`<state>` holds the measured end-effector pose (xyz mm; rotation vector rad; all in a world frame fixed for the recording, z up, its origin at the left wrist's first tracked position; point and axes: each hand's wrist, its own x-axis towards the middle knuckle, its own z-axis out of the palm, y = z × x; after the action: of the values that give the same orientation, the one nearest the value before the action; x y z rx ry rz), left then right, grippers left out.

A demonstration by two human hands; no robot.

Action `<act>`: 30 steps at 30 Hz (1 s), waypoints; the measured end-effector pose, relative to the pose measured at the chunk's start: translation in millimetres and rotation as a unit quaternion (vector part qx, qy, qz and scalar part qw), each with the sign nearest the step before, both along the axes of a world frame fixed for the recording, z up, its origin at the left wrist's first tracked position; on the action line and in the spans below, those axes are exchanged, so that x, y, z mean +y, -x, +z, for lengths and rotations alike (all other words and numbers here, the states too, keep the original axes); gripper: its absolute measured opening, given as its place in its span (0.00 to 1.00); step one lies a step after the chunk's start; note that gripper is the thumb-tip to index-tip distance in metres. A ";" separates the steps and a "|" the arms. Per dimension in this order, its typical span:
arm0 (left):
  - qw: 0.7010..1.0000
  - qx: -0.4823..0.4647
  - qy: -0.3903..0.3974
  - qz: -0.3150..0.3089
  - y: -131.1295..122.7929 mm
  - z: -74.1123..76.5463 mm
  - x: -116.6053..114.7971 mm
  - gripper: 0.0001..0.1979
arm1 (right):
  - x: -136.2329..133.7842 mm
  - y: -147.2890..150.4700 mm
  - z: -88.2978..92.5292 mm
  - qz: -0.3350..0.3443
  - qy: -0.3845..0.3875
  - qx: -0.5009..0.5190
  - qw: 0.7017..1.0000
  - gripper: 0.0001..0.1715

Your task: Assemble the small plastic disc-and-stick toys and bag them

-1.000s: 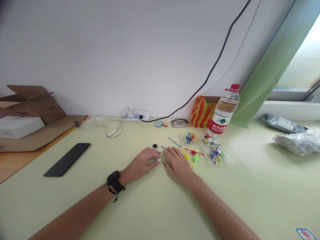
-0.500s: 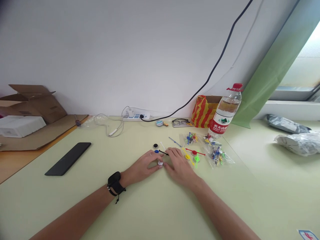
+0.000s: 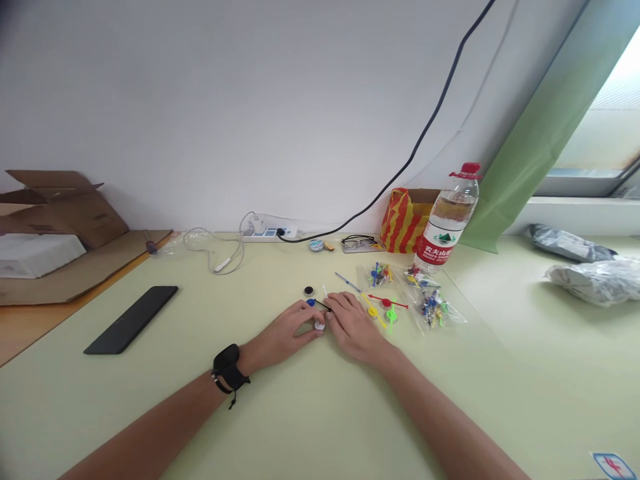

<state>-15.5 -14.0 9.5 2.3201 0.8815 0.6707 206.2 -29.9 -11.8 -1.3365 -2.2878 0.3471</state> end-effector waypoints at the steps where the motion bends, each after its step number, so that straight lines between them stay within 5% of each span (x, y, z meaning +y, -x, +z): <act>1: 1.000 0.000 0.005 -0.001 0.1 0.0 0.2 0.05 | 0.1 0.0 -0.6 -0.004 0.003 0.004 1.000 0.29; 12: 0.999 -0.012 0.021 -0.025 -1.0 1.5 -3.9 0.04 | 3.8 -4.2 -4.9 -0.027 -0.049 0.091 0.994 0.28; 21: 1.000 -0.001 0.008 -0.024 -9.0 -4.3 -10.5 0.03 | 4.6 -10.4 9.9 -0.080 -0.152 0.235 0.957 0.14; 30: 0.996 0.009 -0.004 0.086 -0.6 5.8 -4.7 0.06 | -1.1 -10.1 7.8 -0.109 0.030 0.263 0.958 0.13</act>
<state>-14.9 -18.7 15.3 2.2768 1.0982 0.7265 216.3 -31.0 -4.0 -1.3185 -1.6879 0.6163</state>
